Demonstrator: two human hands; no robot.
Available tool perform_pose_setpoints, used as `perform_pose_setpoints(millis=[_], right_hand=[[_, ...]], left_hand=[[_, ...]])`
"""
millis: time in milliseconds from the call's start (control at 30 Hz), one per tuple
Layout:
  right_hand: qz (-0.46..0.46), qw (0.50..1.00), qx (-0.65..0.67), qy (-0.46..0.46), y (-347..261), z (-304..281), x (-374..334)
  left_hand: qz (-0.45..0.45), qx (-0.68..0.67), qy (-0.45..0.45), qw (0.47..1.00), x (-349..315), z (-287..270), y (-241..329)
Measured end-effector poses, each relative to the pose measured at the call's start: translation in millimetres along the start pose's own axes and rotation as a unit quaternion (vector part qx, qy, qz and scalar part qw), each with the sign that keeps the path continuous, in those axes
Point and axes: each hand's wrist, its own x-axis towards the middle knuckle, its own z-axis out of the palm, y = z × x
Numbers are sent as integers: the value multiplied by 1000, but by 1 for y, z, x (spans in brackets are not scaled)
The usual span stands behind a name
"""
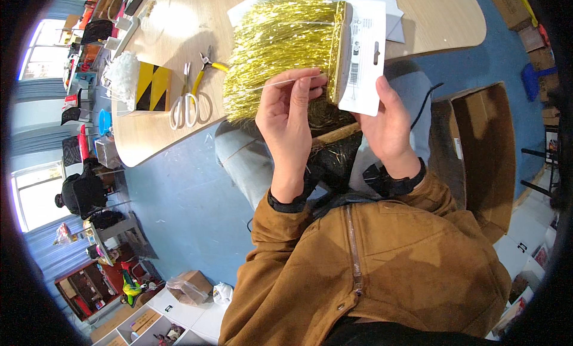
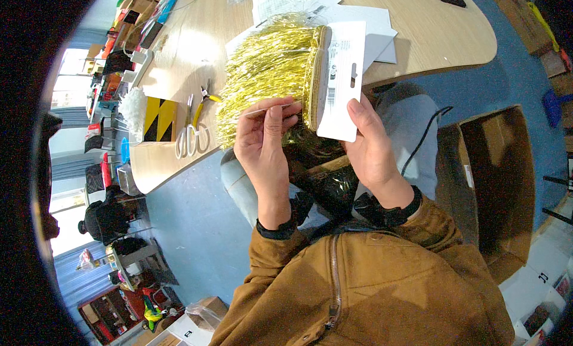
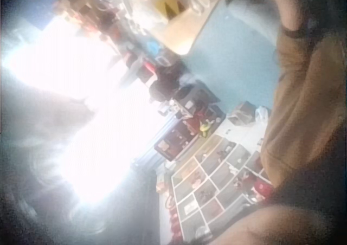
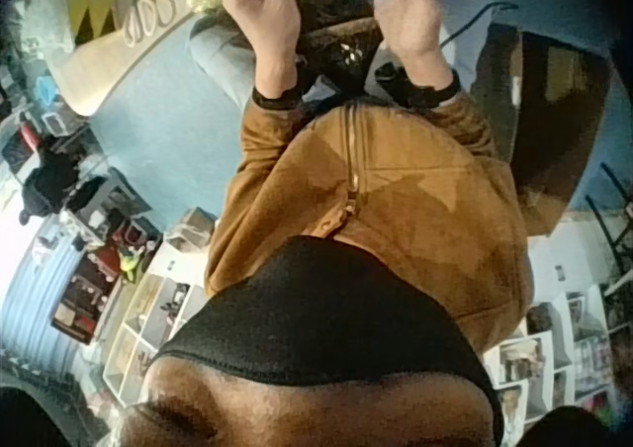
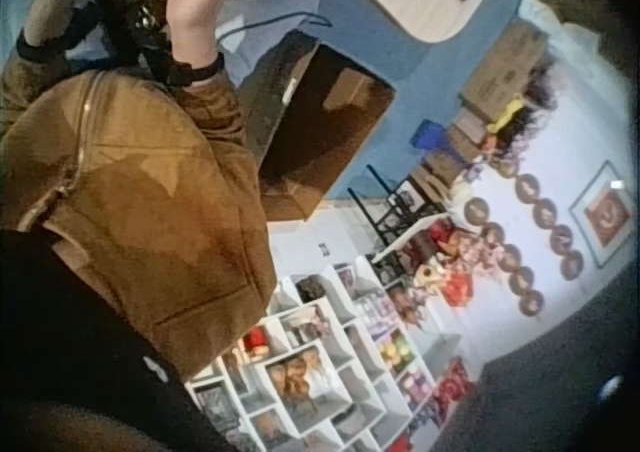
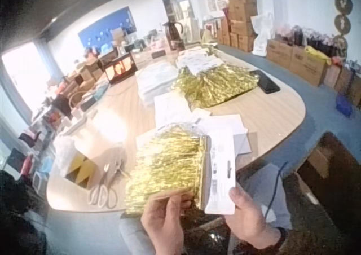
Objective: The person attaches a gold tinsel garland to a white cardboard header card by hand. They repeatedly fold the tinsel over the card edge, align it, and press it into place while holding the card steady.
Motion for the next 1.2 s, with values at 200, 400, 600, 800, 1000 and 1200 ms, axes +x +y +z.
perform_pose_setpoints(millis=[200, 400, 600, 800, 1000, 1200], right_hand=[[-1, 981, -179, 71, 3, 0, -2], [-16, 977, -198, 72, 8, -1, -2], [-36, 972, -225, 64, 11, -3, -3], [-41, 970, -229, 74, 13, -4, -4], [-41, 967, -241, 70, 15, -4, -5], [-51, 963, -257, 62, 14, -2, -6]], left_hand=[[6, -13, 11, 1000, -1, 3, -4], [1, 4, 7, 1000, -3, 1, -1], [1, 2, -6, 1000, -4, -2, -2], [27, 18, 16, 999, -5, 2, -8], [33, 79, 62, 994, -8, 3, -8], [45, 128, 47, 990, -13, 1, -6]])
